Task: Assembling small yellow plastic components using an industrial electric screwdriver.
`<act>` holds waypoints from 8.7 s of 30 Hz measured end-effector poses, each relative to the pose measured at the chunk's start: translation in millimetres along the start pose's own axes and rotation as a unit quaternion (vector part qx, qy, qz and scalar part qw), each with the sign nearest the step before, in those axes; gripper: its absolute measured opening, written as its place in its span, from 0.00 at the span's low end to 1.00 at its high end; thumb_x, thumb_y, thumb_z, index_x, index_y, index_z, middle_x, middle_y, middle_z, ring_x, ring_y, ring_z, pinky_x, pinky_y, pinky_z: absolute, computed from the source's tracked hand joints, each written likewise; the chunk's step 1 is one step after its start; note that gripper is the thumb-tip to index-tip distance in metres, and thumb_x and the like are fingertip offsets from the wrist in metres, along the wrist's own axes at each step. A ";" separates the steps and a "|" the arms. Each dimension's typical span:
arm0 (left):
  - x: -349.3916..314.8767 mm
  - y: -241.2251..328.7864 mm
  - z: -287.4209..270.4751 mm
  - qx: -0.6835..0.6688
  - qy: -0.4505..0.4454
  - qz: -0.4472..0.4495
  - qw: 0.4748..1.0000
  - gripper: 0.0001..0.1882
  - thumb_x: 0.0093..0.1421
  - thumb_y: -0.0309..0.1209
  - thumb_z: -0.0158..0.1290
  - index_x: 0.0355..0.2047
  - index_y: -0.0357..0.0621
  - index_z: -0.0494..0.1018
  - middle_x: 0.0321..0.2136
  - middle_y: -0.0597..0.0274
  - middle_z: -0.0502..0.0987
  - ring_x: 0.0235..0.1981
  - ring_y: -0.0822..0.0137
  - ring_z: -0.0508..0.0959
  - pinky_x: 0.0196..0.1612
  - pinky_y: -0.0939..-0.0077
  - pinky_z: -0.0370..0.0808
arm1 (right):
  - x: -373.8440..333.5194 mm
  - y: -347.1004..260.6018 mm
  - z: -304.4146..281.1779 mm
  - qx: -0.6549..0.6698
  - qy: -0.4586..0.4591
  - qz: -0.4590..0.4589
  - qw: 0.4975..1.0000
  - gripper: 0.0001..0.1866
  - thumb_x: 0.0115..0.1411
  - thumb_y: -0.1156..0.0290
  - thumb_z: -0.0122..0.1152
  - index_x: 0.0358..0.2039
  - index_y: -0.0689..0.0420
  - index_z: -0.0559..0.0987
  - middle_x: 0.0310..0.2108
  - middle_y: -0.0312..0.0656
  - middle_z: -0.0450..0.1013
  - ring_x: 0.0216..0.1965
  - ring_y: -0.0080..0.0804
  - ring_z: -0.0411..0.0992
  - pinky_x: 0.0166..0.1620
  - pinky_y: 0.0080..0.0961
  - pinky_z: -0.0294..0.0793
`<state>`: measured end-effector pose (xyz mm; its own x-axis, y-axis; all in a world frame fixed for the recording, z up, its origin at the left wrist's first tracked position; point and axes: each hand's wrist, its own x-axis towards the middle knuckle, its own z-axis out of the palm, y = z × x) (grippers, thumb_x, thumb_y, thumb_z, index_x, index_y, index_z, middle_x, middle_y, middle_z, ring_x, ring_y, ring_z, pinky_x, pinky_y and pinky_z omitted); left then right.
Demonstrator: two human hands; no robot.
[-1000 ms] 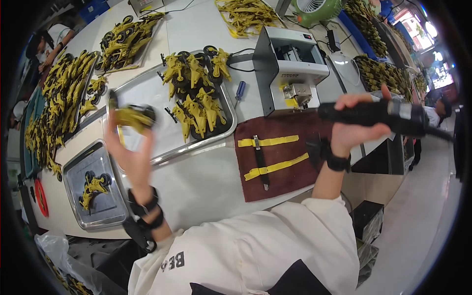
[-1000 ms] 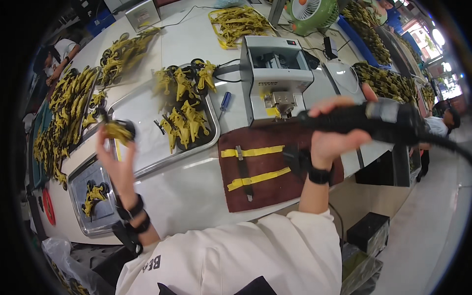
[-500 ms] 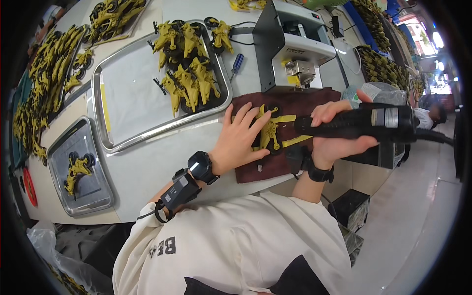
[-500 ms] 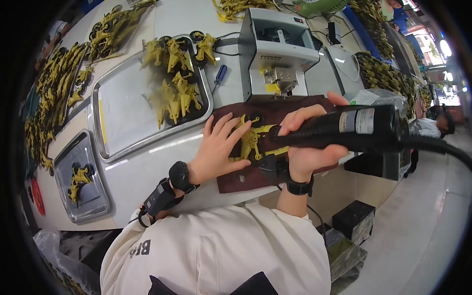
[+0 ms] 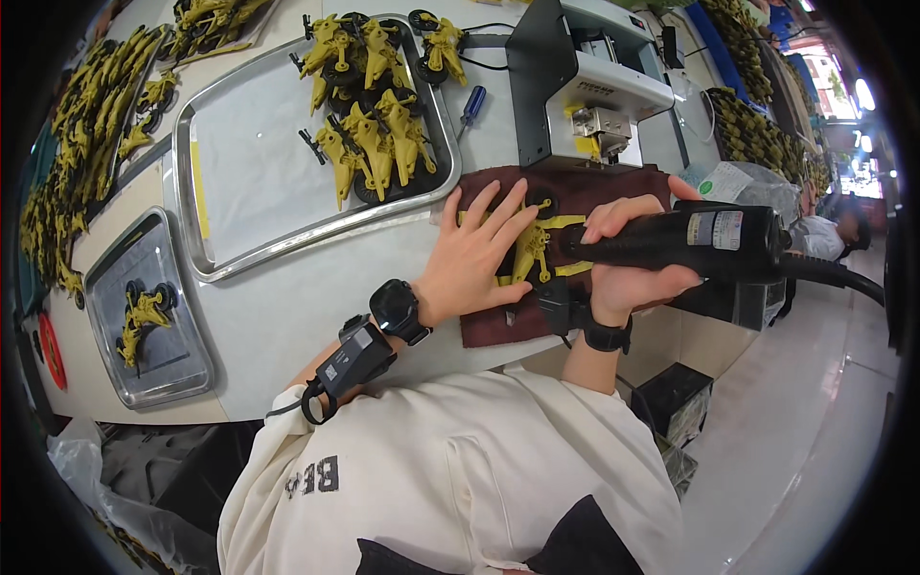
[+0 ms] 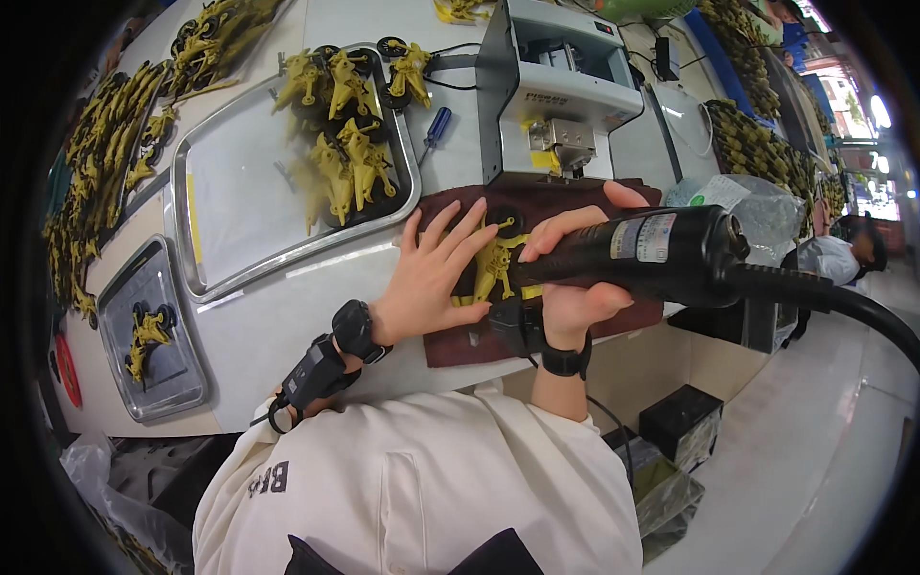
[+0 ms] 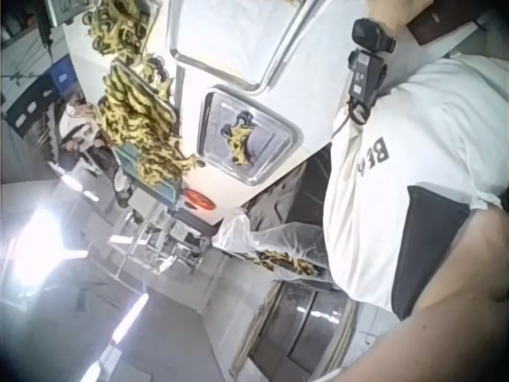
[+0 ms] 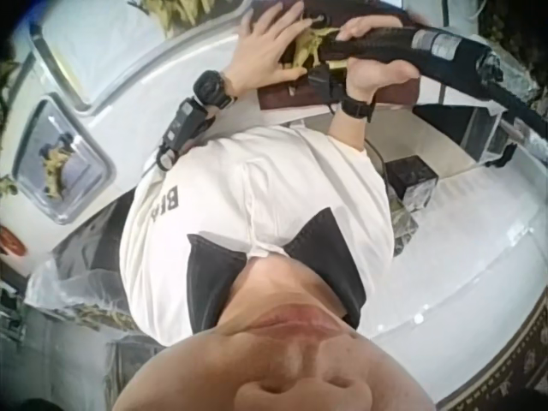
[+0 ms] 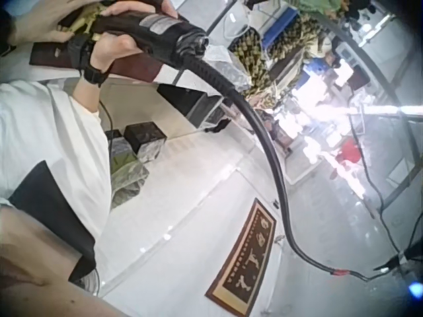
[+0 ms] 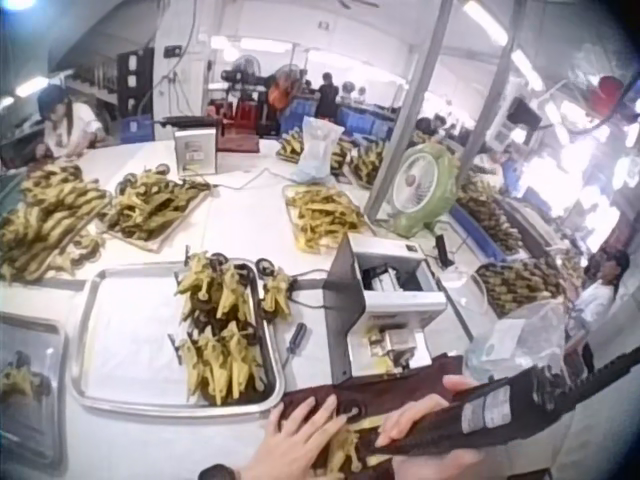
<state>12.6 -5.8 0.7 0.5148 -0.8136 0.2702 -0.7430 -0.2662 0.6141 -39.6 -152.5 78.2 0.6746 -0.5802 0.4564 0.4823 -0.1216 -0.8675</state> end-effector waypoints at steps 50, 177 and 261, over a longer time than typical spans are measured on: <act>-4.2 -2.5 1.3 -0.044 0.046 -0.014 0.998 0.51 0.35 0.43 0.63 0.60 0.42 0.52 0.59 0.59 0.58 0.60 0.52 0.56 0.61 0.48 0.46 | 1.4 -11.3 24.1 0.040 -0.012 -0.022 0.999 0.50 0.46 0.26 0.44 0.49 0.63 0.56 0.18 0.45 0.66 0.14 0.33 0.65 0.20 0.25 0.68; -2.8 -8.1 4.8 -0.118 0.215 0.063 0.967 0.09 0.43 0.29 0.62 0.27 0.49 0.76 0.32 0.69 0.74 0.43 0.62 0.70 0.44 0.68 0.64 | -0.2 -22.1 20.8 0.153 0.014 -0.028 0.988 0.45 0.52 0.28 0.36 0.52 0.59 0.58 0.17 0.41 0.65 0.13 0.30 0.62 0.19 0.29 0.61; -0.1 -0.8 2.3 -0.029 0.001 -0.002 1.000 0.43 0.40 0.46 0.60 0.57 0.51 0.58 0.57 0.51 0.58 0.60 0.49 0.54 0.61 0.51 0.47 | -28.6 -6.5 -23.9 0.119 -0.115 0.093 0.982 0.46 0.39 0.28 0.55 0.41 0.59 0.63 0.20 0.44 0.68 0.16 0.32 0.68 0.21 0.25 0.69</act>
<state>12.2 -6.7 -1.5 0.5186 -0.8112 0.2703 -0.7155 -0.2386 0.6566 -75.4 -154.4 66.1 0.8582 -0.3742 0.3515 0.4382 0.1772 -0.8812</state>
